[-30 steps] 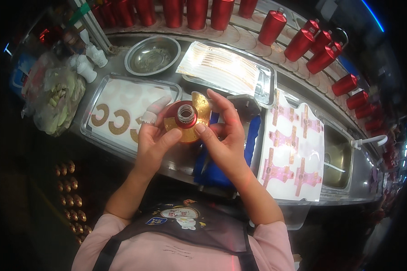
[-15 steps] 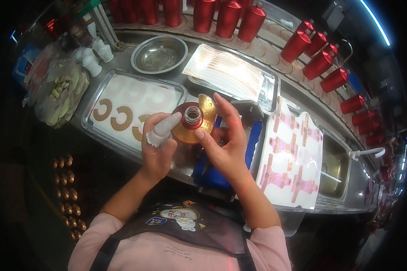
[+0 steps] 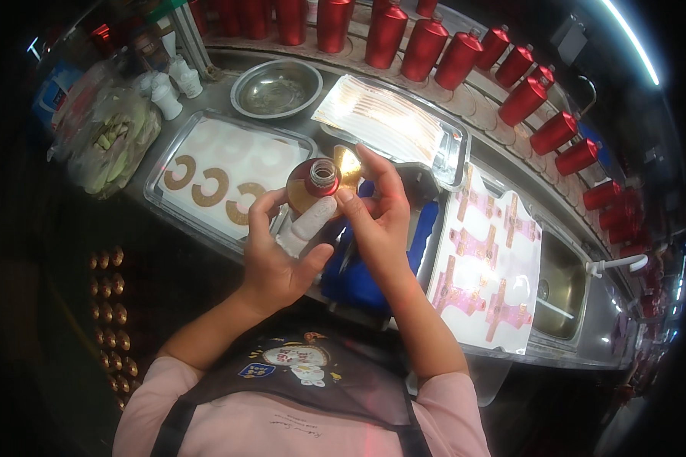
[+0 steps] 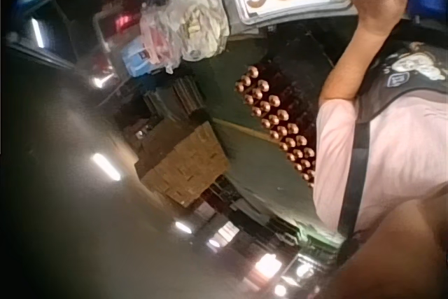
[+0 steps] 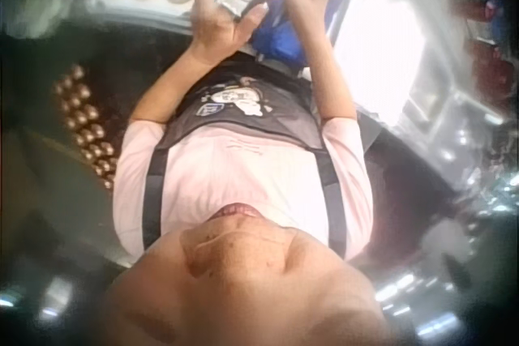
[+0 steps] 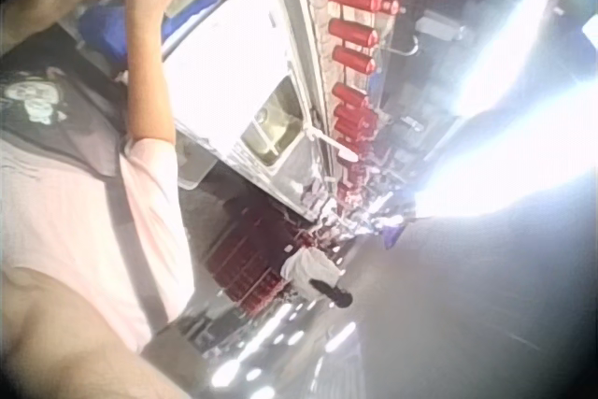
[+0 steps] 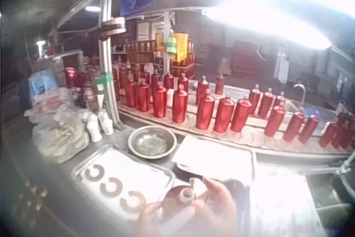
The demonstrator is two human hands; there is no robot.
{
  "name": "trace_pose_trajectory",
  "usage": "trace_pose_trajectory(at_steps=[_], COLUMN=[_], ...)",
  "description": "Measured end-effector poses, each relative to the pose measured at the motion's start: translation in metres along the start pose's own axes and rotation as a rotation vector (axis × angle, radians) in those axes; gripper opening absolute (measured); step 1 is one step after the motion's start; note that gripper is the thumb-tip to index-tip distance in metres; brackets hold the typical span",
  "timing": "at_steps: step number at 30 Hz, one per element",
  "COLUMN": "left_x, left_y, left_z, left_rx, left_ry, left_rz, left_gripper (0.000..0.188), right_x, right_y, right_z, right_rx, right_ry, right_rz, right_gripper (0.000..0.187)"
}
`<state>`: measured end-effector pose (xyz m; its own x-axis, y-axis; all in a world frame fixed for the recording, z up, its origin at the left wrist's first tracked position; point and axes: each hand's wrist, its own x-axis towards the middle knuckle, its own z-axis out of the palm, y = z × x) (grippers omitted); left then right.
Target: The person applies a red paper label to a red metal can, smooths it, and then uses a handheld tool to press the label edges. They repeat this process with another can, handling paper labels and a small tool throughout.
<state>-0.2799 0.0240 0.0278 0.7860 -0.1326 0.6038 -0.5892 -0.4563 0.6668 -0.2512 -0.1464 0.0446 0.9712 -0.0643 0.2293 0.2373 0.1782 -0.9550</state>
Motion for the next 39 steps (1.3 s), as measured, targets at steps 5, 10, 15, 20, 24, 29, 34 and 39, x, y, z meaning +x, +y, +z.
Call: trace_pose_trajectory(at_steps=[5, 10, 15, 20, 24, 29, 34, 39], left_x=[0.0, -0.004, -0.001, 0.027, 0.052, 0.064, 0.055, 0.055], left_y=[0.026, 0.028, 0.02, -0.004, -0.021, -0.037, -0.03, -0.021], left_z=[0.014, 0.008, -0.002, 0.015, 0.003, -0.015, -0.01, -0.011], left_rx=[0.267, 0.196, -0.015, -0.042, -0.35, -0.747, -0.349, -0.474], left_ry=[-0.032, -0.087, 0.03, -0.092, -0.314, -0.52, -0.467, -0.317], left_rz=[-0.11, -0.068, -0.06, -0.176, -0.268, -0.29, -0.205, -0.192], left_gripper=[0.054, 0.063, 0.09, 0.1, 0.097, 0.097, 0.106, 0.085], right_x=[0.007, 0.014, 0.015, 0.027, 0.031, 0.016, 0.016, 0.018], right_y=[-0.002, -0.002, 0.0, 0.0, -0.003, -0.004, -0.003, -0.004], right_z=[-0.004, -0.01, -0.015, -0.019, -0.019, -0.012, -0.014, -0.015], right_rx=[-0.022, 0.082, -0.123, 0.035, 0.089, 0.096, 0.109, 0.041], right_ry=[-0.014, -0.068, -0.1, -0.195, -0.173, -0.125, -0.092, -0.084], right_rz=[0.024, 0.04, -0.025, -0.026, -0.054, -0.034, -0.04, 0.003], right_gripper=[0.052, 0.051, 0.058, 0.058, 0.059, 0.062, 0.062, 0.066])
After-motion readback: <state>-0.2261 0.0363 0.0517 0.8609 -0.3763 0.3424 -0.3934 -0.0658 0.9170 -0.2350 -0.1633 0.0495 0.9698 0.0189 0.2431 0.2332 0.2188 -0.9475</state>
